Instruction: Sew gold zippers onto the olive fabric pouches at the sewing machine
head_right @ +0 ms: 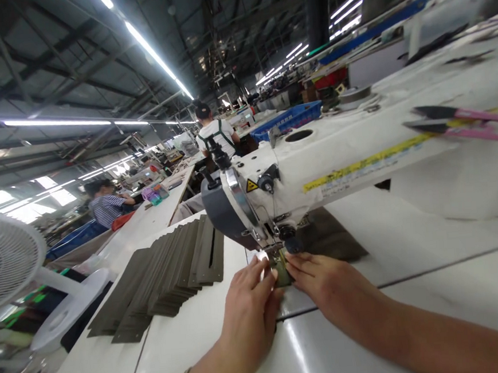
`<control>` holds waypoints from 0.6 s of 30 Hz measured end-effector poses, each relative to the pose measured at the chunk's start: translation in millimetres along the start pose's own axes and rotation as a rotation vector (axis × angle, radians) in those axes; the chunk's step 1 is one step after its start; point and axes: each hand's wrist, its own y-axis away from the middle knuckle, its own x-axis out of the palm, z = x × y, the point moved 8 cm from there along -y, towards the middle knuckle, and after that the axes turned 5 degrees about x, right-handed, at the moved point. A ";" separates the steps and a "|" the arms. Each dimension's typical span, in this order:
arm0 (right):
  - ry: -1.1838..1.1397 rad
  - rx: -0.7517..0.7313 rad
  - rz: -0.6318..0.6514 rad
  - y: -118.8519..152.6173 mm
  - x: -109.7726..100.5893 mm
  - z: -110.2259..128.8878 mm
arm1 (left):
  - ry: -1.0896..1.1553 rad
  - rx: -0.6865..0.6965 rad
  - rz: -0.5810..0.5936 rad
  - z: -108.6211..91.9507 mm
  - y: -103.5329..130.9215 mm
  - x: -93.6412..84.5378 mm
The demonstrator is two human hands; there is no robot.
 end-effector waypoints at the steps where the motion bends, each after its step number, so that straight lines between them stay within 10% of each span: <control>1: 0.007 -0.008 -0.006 0.6 -0.6 0.4 | 0.021 0.012 -0.001 -1.1 2.1 -0.1; 18: -0.103 0.040 0.025 -17.7 4.6 -14.2 | -0.052 0.188 0.121 8.3 -12.2 26.6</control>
